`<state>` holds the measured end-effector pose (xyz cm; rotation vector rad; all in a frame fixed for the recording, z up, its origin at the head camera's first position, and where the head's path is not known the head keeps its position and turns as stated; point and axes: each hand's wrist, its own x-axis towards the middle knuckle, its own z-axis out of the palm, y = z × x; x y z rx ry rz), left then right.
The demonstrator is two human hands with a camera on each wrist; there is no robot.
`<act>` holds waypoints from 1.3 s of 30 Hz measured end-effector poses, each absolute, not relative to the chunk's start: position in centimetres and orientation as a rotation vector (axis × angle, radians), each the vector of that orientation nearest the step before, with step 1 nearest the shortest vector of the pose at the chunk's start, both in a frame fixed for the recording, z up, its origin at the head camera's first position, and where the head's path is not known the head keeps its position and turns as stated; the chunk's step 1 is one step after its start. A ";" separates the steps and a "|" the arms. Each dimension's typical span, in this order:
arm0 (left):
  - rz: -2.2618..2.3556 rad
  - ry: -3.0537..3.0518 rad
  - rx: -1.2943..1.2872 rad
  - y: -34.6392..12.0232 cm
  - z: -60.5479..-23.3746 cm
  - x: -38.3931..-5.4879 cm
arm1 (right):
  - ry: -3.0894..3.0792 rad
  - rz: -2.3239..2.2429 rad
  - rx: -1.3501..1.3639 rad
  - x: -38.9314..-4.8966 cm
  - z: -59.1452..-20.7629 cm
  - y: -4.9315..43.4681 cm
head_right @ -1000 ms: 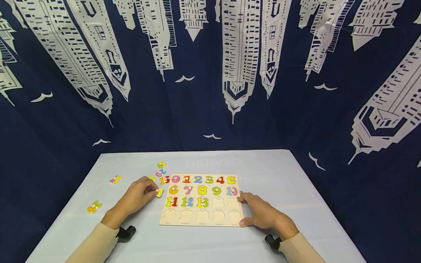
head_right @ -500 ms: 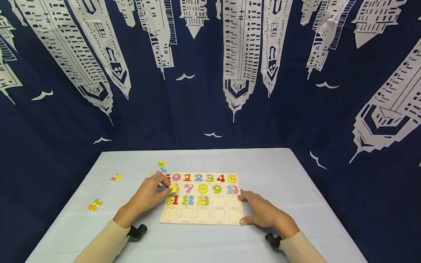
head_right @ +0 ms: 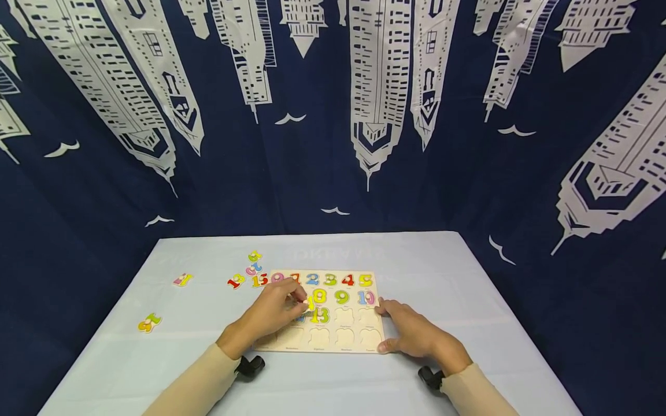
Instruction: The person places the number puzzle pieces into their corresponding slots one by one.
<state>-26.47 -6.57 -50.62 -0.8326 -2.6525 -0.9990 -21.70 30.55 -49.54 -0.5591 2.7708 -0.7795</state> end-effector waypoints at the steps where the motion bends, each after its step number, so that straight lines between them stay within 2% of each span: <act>1: -0.994 -2.657 -0.848 -6.1 -50.6 -26.5 | 2.770 -0.780 -0.559 -21.7 -49.5 30.5; 17: -0.964 -2.737 -1.004 0.4 -51.3 -27.2 | 2.758 -0.781 -0.575 -21.8 -49.7 30.3; 39: -0.796 -2.787 -0.936 2.1 -51.5 -26.8 | 2.753 -0.787 -0.609 -21.8 -49.7 30.6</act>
